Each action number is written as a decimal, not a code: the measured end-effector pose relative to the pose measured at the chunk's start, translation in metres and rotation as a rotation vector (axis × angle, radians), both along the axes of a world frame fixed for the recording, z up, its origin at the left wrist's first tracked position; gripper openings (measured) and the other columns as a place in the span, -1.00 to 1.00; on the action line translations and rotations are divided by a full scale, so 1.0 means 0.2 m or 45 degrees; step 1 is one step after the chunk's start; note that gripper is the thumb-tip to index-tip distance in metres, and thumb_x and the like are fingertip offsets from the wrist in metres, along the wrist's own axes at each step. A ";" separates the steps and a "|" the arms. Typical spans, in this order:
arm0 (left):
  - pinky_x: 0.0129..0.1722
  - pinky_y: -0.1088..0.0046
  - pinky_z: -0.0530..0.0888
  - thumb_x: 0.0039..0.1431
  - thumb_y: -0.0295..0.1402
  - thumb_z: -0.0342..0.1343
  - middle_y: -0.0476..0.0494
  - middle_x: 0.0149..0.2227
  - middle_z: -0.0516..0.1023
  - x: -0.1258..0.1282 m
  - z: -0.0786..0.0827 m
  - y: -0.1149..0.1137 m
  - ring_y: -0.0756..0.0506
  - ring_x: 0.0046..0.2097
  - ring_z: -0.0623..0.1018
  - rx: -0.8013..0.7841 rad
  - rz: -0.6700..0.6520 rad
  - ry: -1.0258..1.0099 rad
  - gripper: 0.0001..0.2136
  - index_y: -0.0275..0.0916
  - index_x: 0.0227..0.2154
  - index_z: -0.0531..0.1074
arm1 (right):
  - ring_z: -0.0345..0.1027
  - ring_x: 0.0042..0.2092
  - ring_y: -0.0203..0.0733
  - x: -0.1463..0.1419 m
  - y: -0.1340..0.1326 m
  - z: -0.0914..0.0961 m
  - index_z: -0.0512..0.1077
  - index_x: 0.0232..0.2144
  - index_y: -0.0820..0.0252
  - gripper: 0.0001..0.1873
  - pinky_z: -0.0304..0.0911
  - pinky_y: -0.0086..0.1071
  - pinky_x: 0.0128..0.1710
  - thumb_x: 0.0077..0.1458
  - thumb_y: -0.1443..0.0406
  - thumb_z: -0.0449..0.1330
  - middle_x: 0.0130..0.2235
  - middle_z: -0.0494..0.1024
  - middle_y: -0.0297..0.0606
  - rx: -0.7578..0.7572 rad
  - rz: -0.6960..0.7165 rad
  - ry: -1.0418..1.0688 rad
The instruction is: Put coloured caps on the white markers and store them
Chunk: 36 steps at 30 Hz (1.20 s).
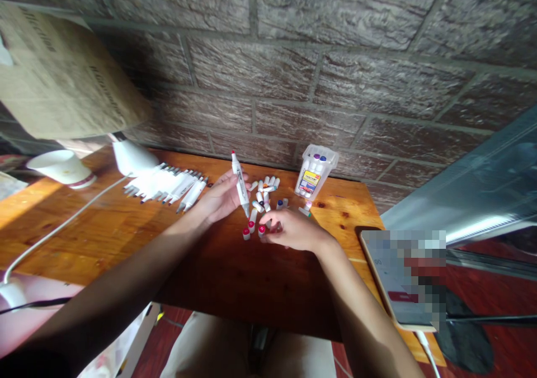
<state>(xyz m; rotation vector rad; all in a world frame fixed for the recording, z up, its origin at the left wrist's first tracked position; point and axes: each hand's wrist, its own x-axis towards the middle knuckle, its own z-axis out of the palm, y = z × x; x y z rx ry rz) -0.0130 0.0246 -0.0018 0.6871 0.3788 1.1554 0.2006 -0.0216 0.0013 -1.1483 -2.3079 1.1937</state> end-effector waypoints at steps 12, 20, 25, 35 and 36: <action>-0.18 0.46 0.60 0.16 -0.52 0.24 -0.04 -0.32 0.65 0.00 0.00 0.00 -0.02 -0.32 0.67 -0.019 -0.026 0.027 -0.84 -0.24 -0.20 0.51 | 0.39 -0.39 -0.27 0.02 -0.01 0.09 0.54 -0.31 0.18 -0.85 0.26 -0.41 -0.35 0.12 0.22 0.30 -0.35 0.60 -0.32 0.202 -0.043 0.061; -0.10 0.40 0.59 0.22 -0.50 0.18 -0.14 -0.18 0.68 0.00 -0.01 -0.01 -0.07 -0.20 0.68 0.064 -0.091 0.041 -0.78 -0.25 -0.09 0.56 | 0.38 -0.39 -0.30 0.04 -0.02 0.14 0.54 -0.26 0.20 -0.84 0.26 -0.44 -0.38 0.04 0.32 0.28 -0.37 0.57 -0.32 0.088 -0.182 0.277; -0.02 0.33 0.59 0.22 -0.53 0.16 -0.20 -0.09 0.68 0.01 0.00 -0.02 -0.12 -0.12 0.69 0.043 -0.091 0.069 -0.79 -0.26 -0.10 0.56 | 0.41 -0.40 -0.30 0.04 -0.03 0.14 0.56 -0.23 0.21 -0.77 0.30 -0.44 -0.38 0.04 0.24 0.35 -0.36 0.60 -0.30 0.100 -0.265 0.375; 0.01 0.29 0.59 0.20 -0.59 0.13 -0.20 -0.14 0.69 0.02 0.02 -0.03 -0.13 -0.14 0.70 0.040 -0.127 0.033 -0.78 -0.31 -0.13 0.56 | 0.41 -0.37 -0.32 0.04 -0.01 0.12 0.58 -0.26 0.19 -0.78 0.31 -0.44 -0.39 0.04 0.22 0.40 -0.25 0.61 -0.23 0.187 -0.231 0.501; 0.03 0.28 0.58 0.20 -0.59 0.13 -0.20 -0.14 0.69 0.02 0.02 -0.03 -0.12 -0.14 0.70 0.036 -0.123 0.042 -0.78 -0.30 -0.13 0.56 | 0.40 -0.38 -0.33 0.03 -0.01 0.11 0.58 -0.26 0.20 -0.78 0.31 -0.44 -0.40 0.03 0.22 0.41 -0.25 0.61 -0.22 0.197 -0.226 0.516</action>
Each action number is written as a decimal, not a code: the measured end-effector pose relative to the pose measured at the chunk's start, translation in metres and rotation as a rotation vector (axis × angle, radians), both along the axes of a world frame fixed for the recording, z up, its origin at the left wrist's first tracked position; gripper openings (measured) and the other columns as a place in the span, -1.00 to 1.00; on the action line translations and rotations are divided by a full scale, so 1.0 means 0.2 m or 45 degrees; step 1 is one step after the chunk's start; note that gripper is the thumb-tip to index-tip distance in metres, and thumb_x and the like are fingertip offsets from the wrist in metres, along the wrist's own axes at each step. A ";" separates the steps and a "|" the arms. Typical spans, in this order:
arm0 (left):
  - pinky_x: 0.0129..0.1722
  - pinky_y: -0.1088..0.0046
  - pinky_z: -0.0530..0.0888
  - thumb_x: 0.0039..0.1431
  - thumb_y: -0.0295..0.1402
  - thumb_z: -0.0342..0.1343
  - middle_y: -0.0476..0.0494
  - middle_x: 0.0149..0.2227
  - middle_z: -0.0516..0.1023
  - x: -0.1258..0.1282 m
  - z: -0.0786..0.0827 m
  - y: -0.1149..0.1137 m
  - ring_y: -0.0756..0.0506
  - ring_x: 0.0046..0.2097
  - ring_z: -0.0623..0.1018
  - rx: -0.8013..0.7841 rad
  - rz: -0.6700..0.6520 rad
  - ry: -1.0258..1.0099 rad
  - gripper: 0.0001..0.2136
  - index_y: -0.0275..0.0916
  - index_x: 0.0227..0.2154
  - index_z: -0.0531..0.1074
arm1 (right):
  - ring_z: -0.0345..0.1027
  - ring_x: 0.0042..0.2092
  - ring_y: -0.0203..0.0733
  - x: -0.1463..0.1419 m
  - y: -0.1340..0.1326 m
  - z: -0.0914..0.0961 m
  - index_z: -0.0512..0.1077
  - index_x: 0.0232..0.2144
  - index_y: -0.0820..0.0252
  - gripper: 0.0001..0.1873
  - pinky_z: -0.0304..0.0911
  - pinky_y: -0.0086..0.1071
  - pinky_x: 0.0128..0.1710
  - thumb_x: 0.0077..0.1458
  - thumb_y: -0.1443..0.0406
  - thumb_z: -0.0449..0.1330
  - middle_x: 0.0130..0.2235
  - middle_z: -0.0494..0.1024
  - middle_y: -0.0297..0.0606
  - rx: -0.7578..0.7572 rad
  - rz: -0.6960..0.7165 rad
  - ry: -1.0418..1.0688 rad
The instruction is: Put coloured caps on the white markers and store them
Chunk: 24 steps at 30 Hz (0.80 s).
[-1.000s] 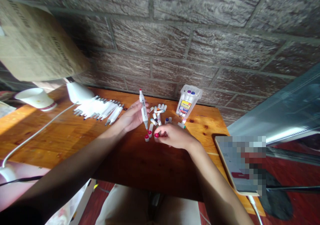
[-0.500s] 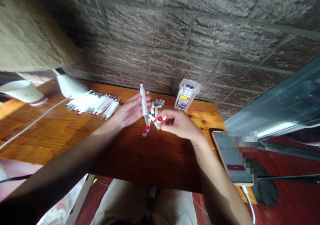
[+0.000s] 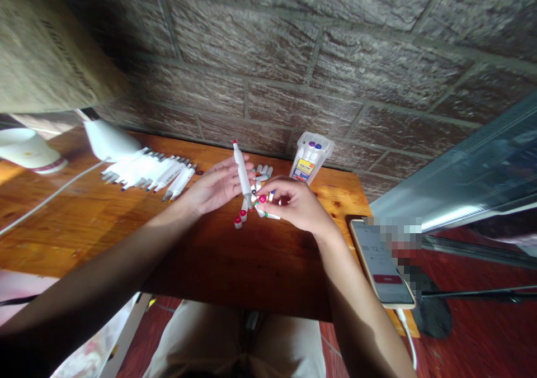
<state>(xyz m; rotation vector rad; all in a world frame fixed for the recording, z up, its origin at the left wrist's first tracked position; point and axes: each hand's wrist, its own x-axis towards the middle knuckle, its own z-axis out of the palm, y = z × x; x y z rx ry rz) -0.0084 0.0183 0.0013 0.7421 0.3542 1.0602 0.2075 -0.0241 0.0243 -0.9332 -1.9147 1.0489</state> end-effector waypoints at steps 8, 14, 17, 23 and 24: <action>-0.02 0.33 0.58 0.18 -0.59 0.17 -0.18 -0.15 0.70 0.00 0.00 -0.01 -0.10 -0.17 0.69 0.017 -0.058 0.003 -0.77 -0.30 -0.13 0.58 | 0.38 -0.36 -0.33 -0.01 0.00 0.00 0.61 -0.26 0.18 -0.82 0.29 -0.45 -0.39 0.02 0.29 0.43 -0.25 0.60 -0.23 0.079 0.037 0.052; -0.13 0.39 0.60 0.06 -0.51 0.34 -0.18 -0.24 0.70 -0.01 -0.02 -0.02 -0.10 -0.23 0.69 0.134 -0.221 0.058 -0.72 -0.28 -0.11 0.59 | 0.45 -0.36 -0.30 0.04 0.00 0.03 0.64 -0.27 0.12 -0.77 0.37 -0.42 -0.35 -0.07 0.32 0.48 -0.29 0.64 -0.28 -0.040 -0.132 0.280; -0.21 0.44 0.61 0.05 -0.48 0.37 -0.16 -0.26 0.70 0.00 -0.01 -0.06 -0.07 -0.29 0.69 0.230 -0.317 0.085 -0.76 -0.27 -0.17 0.61 | 0.47 -0.37 -0.32 0.03 0.01 0.04 0.64 -0.26 0.08 -0.70 0.41 -0.42 -0.31 -0.13 0.33 0.51 -0.36 0.65 -0.34 -0.158 -0.189 0.540; -0.17 0.37 0.62 -0.02 -0.45 0.43 -0.16 -0.27 0.70 0.02 0.01 -0.11 -0.11 -0.23 0.69 0.365 -0.407 0.219 -0.75 -0.28 -0.22 0.62 | 0.49 -0.40 -0.34 -0.06 -0.01 0.02 0.66 -0.40 0.03 -0.68 0.42 -0.47 -0.38 -0.32 0.28 0.59 -0.35 0.68 -0.37 -0.476 -0.102 0.907; -0.17 0.37 0.62 -0.01 -0.44 0.43 -0.16 -0.27 0.70 0.02 0.01 -0.11 -0.11 -0.23 0.68 0.373 -0.417 0.237 -0.75 -0.28 -0.22 0.62 | 0.50 -0.39 -0.33 -0.08 -0.02 0.02 0.66 -0.41 0.03 -0.68 0.43 -0.46 -0.38 -0.34 0.28 0.59 -0.34 0.69 -0.36 -0.509 -0.079 0.922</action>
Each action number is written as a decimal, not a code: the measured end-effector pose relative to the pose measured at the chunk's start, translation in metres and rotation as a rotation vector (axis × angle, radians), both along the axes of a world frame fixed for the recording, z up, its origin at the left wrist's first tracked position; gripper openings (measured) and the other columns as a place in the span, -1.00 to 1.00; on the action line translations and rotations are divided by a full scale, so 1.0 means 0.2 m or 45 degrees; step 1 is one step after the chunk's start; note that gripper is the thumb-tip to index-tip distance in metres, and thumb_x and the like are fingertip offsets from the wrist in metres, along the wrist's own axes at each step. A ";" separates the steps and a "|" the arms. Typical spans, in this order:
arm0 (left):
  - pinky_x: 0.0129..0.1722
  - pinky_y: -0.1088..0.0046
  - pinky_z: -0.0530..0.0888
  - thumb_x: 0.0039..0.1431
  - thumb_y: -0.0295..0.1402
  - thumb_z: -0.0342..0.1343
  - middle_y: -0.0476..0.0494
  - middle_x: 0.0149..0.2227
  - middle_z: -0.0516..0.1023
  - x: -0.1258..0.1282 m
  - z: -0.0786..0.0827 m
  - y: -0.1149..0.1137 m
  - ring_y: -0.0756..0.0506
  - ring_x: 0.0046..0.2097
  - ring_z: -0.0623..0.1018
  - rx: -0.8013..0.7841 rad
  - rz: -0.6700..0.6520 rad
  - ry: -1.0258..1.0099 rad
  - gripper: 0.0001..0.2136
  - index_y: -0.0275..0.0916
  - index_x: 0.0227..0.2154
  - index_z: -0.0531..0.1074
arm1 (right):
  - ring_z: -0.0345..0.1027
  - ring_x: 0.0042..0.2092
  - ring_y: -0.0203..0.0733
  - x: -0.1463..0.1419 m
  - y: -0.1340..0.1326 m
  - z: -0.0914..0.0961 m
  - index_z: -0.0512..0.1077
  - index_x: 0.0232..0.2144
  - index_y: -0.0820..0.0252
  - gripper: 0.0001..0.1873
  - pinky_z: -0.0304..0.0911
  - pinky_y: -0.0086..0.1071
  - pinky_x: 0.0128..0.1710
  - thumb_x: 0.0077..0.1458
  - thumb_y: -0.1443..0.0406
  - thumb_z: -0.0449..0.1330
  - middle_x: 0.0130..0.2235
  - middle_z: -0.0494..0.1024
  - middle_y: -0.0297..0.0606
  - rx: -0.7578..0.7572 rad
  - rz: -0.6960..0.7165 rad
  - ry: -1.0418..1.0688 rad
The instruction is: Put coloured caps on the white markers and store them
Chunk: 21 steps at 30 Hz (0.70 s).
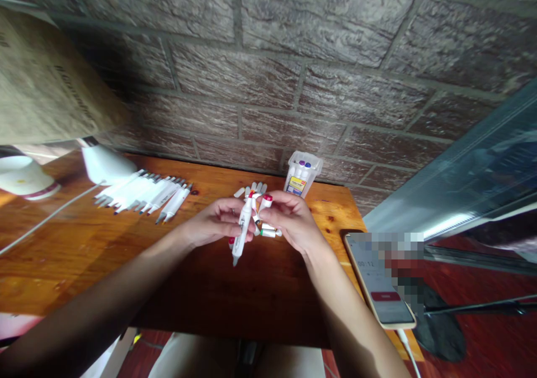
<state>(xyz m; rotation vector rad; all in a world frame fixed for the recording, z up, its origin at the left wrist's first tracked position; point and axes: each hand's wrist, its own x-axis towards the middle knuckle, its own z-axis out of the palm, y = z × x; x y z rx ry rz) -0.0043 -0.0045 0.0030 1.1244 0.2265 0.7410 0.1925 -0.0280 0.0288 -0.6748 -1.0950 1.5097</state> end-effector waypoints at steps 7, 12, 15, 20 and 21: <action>-0.18 0.38 0.62 -0.04 -0.40 0.45 -0.19 -0.27 0.71 0.01 -0.02 0.01 -0.10 -0.26 0.69 -0.022 -0.023 0.052 -0.74 -0.29 -0.23 0.64 | 0.49 -0.43 -0.33 -0.02 -0.03 -0.01 0.66 -0.39 0.04 -0.69 0.43 -0.46 -0.41 -0.29 0.28 0.58 -0.42 0.66 -0.38 0.000 0.043 0.017; -0.16 0.37 0.64 -0.01 -0.44 0.42 -0.20 -0.27 0.71 0.02 -0.03 0.00 -0.12 -0.23 0.69 -0.055 -0.060 -0.013 -0.76 -0.29 -0.23 0.65 | 0.45 -0.48 -0.34 -0.03 -0.03 -0.01 0.66 -0.38 0.04 -0.70 0.43 -0.45 -0.46 -0.27 0.28 0.58 -0.45 0.64 -0.39 -0.011 0.075 0.016; -0.15 0.36 0.64 0.02 -0.44 0.41 -0.21 -0.25 0.71 0.03 -0.02 0.00 -0.11 -0.26 0.70 -0.048 -0.097 -0.066 -0.78 -0.30 -0.22 0.65 | 0.45 -0.46 -0.34 -0.03 -0.02 -0.01 0.66 -0.39 0.04 -0.69 0.41 -0.47 -0.46 -0.30 0.30 0.58 -0.44 0.65 -0.38 -0.020 0.066 0.034; -0.08 0.27 0.62 0.11 -0.40 0.36 -0.29 -0.19 0.71 0.01 -0.03 0.01 -0.17 -0.20 0.71 -0.062 -0.103 -0.034 -0.76 -0.31 -0.14 0.62 | 0.35 -0.53 -0.39 -0.02 -0.01 -0.01 0.66 -0.39 0.06 -0.69 0.33 -0.49 -0.54 -0.30 0.29 0.58 -0.46 0.62 -0.38 -0.052 0.069 0.050; -0.07 0.26 0.62 0.12 -0.40 0.34 -0.30 -0.17 0.70 0.01 -0.04 0.01 -0.18 -0.18 0.71 -0.070 -0.102 -0.025 -0.76 -0.31 -0.13 0.62 | 0.32 -0.54 -0.40 -0.02 -0.01 -0.02 0.66 -0.40 0.06 -0.69 0.30 -0.50 -0.56 -0.30 0.29 0.58 -0.48 0.61 -0.38 -0.060 0.061 0.047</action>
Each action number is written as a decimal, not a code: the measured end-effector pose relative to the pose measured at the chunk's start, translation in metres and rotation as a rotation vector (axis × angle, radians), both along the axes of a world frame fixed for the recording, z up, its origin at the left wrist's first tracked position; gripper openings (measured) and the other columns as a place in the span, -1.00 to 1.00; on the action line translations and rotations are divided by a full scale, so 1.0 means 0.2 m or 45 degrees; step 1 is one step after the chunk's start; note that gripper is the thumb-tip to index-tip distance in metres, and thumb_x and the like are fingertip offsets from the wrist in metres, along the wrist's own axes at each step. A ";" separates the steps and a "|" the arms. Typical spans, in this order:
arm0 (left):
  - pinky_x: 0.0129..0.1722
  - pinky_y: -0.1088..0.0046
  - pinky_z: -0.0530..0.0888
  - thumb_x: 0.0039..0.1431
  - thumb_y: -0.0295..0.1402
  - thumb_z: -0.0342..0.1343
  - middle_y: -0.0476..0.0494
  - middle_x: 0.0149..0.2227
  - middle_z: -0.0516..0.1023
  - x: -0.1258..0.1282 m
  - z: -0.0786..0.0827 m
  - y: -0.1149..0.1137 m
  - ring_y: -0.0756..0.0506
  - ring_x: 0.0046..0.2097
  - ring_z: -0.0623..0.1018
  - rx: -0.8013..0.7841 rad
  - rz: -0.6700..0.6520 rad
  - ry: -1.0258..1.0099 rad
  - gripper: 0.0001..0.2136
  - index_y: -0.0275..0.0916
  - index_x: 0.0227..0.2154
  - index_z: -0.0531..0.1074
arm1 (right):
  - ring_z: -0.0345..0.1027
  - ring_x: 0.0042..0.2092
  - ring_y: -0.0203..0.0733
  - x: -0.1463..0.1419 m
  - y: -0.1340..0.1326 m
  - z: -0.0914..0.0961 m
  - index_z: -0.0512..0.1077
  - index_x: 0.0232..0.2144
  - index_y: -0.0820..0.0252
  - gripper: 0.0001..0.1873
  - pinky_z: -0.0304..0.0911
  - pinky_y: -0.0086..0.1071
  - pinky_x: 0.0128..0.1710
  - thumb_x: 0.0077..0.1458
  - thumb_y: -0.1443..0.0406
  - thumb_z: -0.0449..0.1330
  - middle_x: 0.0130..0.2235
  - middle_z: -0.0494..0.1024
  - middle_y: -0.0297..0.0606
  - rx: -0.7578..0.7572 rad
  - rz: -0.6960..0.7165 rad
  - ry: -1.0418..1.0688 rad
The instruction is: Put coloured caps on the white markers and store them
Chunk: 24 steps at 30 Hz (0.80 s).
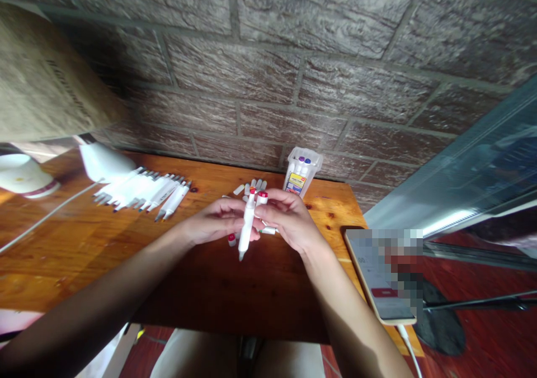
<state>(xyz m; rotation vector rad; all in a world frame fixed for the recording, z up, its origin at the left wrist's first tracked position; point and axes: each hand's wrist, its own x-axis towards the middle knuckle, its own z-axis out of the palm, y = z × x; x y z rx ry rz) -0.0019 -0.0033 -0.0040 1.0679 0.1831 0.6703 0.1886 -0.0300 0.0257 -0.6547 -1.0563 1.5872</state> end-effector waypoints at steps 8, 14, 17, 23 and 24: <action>-0.02 0.25 0.61 0.19 -0.35 0.29 -0.32 -0.12 0.69 0.01 0.02 -0.02 -0.18 -0.12 0.69 0.037 0.013 0.010 -0.76 -0.30 -0.09 0.61 | 0.12 -0.58 -0.47 -0.01 0.00 0.02 0.66 -0.43 0.08 -0.72 0.10 -0.54 -0.63 -0.29 0.22 0.57 -0.51 0.54 -0.38 -0.004 -0.065 -0.088; -0.01 0.21 0.60 0.19 -0.30 0.29 -0.37 -0.07 0.67 0.00 0.02 -0.01 -0.22 -0.10 0.69 0.103 -0.008 0.065 -0.71 -0.32 -0.06 0.60 | 0.16 -0.57 -0.45 0.01 0.00 0.02 0.68 -0.36 0.13 -0.72 0.12 -0.51 -0.61 -0.21 0.22 0.54 -0.53 0.49 -0.36 -0.015 0.023 -0.201; -0.03 0.26 0.60 0.20 -0.27 0.27 -0.40 -0.05 0.66 0.00 0.04 -0.01 -0.21 -0.13 0.70 0.172 -0.006 0.137 -0.69 -0.33 -0.05 0.59 | 0.21 -0.56 -0.42 0.03 0.01 0.02 0.67 -0.35 0.17 -0.77 0.15 -0.49 -0.60 -0.15 0.26 0.52 -0.51 0.51 -0.35 -0.008 0.038 -0.267; -0.07 0.31 0.60 0.22 -0.24 0.26 -0.38 -0.06 0.67 0.01 0.07 -0.03 -0.18 -0.15 0.70 0.202 0.028 0.178 -0.69 -0.32 -0.06 0.58 | 0.19 -0.56 -0.44 0.03 0.01 0.01 0.66 -0.40 0.17 -0.82 0.17 -0.48 -0.56 -0.14 0.29 0.51 -0.53 0.50 -0.39 0.021 -0.045 -0.274; -0.09 0.30 0.61 0.23 -0.21 0.24 -0.37 -0.09 0.67 0.02 0.06 -0.03 -0.18 -0.16 0.70 0.183 0.047 0.179 -0.69 -0.33 -0.07 0.58 | 0.18 -0.56 -0.43 0.03 0.01 0.01 0.66 -0.42 0.18 -0.82 0.17 -0.48 -0.56 -0.15 0.29 0.51 -0.54 0.50 -0.39 0.024 -0.074 -0.276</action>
